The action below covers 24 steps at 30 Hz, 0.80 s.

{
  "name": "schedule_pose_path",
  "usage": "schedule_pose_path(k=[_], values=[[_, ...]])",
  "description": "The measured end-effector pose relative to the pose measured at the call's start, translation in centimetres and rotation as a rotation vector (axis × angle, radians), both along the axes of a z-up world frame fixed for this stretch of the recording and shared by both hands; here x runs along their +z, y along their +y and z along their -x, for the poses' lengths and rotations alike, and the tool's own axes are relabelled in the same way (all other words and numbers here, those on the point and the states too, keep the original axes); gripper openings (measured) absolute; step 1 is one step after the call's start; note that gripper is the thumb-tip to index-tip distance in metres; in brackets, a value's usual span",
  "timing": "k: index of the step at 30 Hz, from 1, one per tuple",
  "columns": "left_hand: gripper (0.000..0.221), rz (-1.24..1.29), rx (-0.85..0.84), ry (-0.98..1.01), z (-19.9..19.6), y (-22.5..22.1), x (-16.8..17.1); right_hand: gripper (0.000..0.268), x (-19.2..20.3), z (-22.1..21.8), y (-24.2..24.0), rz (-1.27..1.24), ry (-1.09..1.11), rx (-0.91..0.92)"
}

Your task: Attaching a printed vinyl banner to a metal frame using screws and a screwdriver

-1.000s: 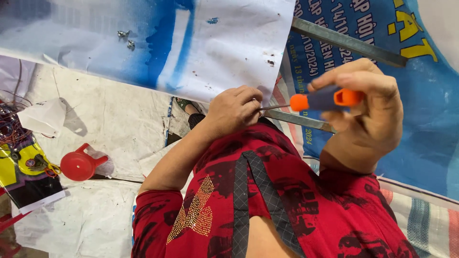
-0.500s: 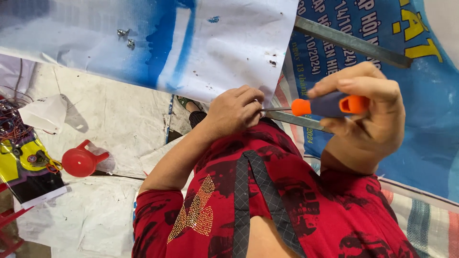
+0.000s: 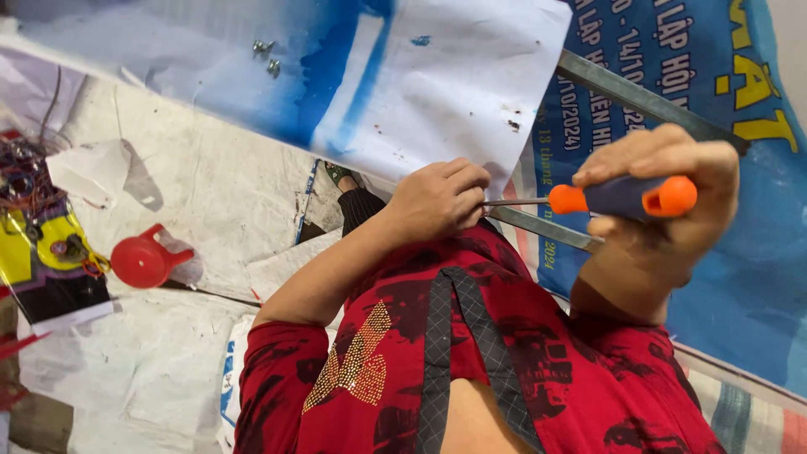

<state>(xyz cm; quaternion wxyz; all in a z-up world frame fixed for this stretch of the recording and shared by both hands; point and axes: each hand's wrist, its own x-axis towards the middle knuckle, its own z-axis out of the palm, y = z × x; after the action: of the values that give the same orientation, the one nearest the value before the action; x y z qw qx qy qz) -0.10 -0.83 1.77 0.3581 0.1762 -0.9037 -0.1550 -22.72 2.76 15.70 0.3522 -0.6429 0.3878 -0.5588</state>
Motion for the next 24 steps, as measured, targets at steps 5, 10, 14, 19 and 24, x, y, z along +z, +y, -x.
schedule_pose_path(k=[5,10,14,19,24], values=[[0.019,-0.017,-0.037,-0.003,-0.1,-0.3,1.2,0.057,0.1,-2.8,-1.5,0.08,-0.108,-0.192],[0.042,-0.495,-0.338,-0.157,-2.0,-2.6,2.8,0.031,3.8,-5.6,-2.8,0.209,-0.099,-0.561],[0.059,-0.625,-0.457,-0.297,-7.1,-10.3,5.9,0.034,2.6,-2.5,-4.0,0.005,0.017,-0.689],[0.052,-0.153,-0.072,-0.372,-13.0,-25.9,5.5,0.037,-3.6,0.0,-7.3,-0.5,0.855,-0.533],[0.041,-0.354,-0.055,-0.633,-13.6,-36.5,3.8,0.049,-7.1,-0.9,-7.5,-0.972,0.839,-0.508]])
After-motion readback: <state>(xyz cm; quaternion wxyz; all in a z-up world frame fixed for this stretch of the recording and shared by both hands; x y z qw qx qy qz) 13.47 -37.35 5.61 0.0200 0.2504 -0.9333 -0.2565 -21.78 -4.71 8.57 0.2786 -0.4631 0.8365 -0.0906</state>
